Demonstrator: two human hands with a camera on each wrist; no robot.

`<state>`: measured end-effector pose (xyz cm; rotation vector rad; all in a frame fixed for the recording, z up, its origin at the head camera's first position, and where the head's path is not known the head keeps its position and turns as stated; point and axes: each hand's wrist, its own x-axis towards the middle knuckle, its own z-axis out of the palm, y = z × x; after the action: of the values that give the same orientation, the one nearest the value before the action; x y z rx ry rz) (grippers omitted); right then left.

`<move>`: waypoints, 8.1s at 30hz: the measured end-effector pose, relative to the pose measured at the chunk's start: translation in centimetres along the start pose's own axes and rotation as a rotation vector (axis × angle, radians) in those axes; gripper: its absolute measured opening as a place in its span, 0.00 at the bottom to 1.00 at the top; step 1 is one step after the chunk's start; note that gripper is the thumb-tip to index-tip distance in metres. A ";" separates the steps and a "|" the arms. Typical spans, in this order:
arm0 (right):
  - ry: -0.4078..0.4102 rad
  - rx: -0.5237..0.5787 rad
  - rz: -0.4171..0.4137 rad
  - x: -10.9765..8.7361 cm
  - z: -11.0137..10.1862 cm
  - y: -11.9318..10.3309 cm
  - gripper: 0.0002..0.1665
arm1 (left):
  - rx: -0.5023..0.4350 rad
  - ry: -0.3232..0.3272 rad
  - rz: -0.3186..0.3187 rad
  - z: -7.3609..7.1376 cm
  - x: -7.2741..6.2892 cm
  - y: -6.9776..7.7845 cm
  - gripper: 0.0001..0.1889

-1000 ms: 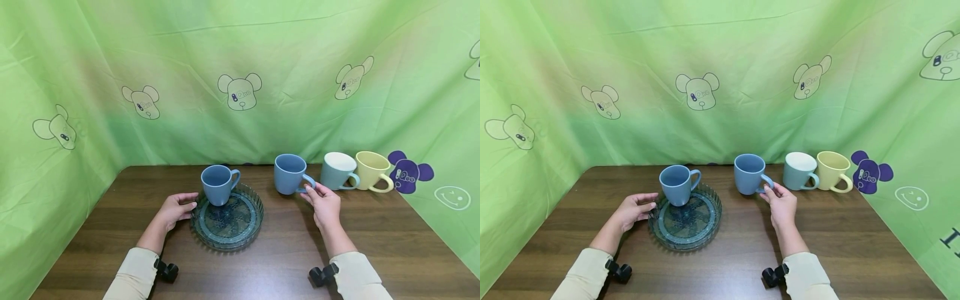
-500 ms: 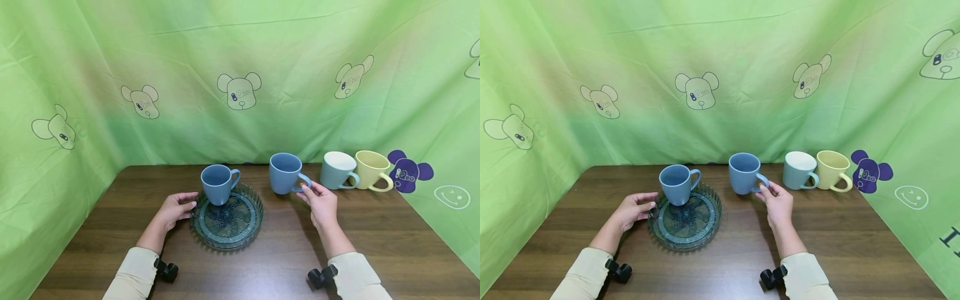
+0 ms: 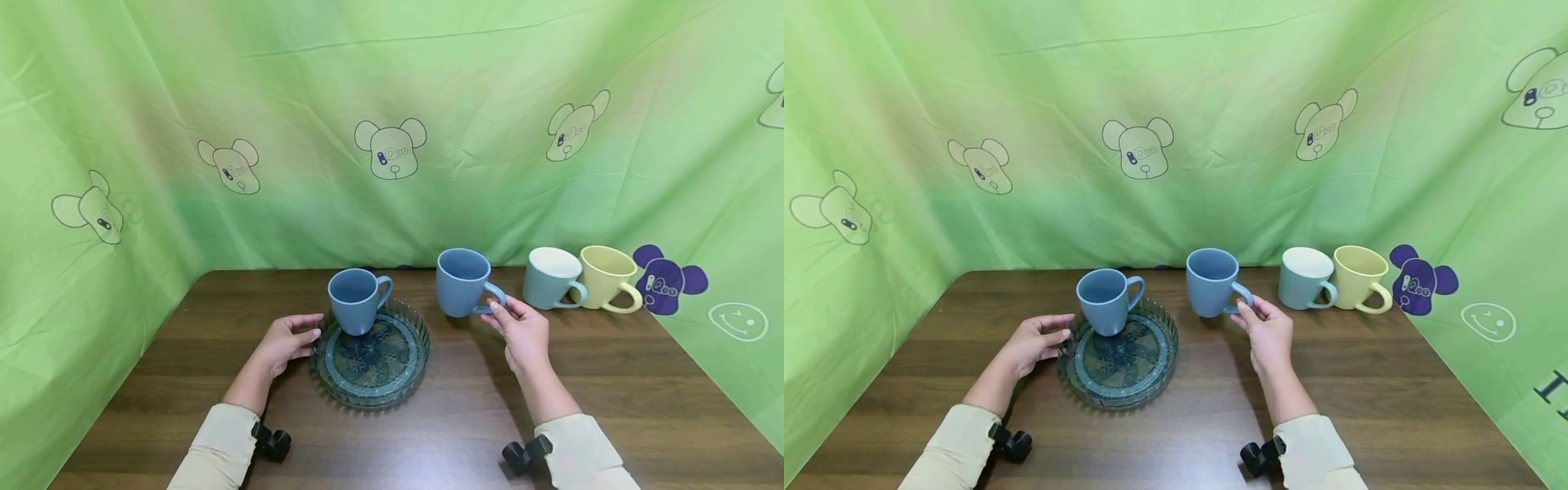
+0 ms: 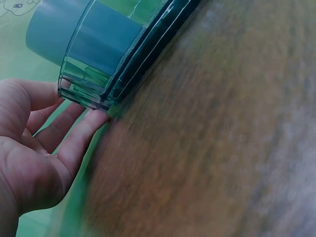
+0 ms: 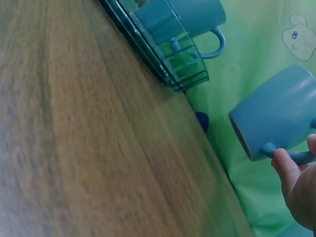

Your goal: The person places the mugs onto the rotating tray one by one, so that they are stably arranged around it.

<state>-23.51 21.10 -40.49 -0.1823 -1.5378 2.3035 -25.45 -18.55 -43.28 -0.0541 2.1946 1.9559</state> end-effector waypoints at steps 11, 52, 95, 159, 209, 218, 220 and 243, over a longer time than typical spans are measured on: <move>-0.020 0.021 0.021 -0.4 0.4 -0.4 0.19 | -0.001 0.001 0.000 -0.1 -0.1 0.0 0.20; -0.165 0.016 -0.009 -2.1 2.4 -1.4 0.13 | -0.020 0.000 -0.011 -0.1 0.0 0.1 0.21; -0.207 -0.108 0.072 -4.1 5.6 1.6 0.16 | -0.075 -0.015 0.003 -0.1 -0.1 -0.2 0.22; -0.370 -0.557 -0.018 -2.1 4.6 2.6 0.22 | -0.115 -0.025 0.073 -0.9 0.0 0.2 0.24; -0.499 -0.368 -0.152 -2.9 -0.3 -1.7 0.34 | -0.122 -0.174 0.010 -2.2 1.8 -1.0 0.22; -0.460 -0.338 -0.184 -2.9 -1.2 -2.5 0.30 | -0.115 -0.166 0.027 -1.9 1.3 -1.1 0.24; -0.438 -0.349 -0.183 -2.8 -1.4 -2.6 0.29 | -0.117 -0.160 0.026 -1.8 1.2 -1.1 0.24; -0.295 -0.372 -0.276 -1.9 -4.0 -3.4 0.25 | -0.140 -0.101 0.017 -1.3 -0.1 -1.1 0.23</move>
<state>-19.81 25.07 -39.21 0.2734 -1.9894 1.8779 -25.35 -20.02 -44.16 0.0420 1.9999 2.0708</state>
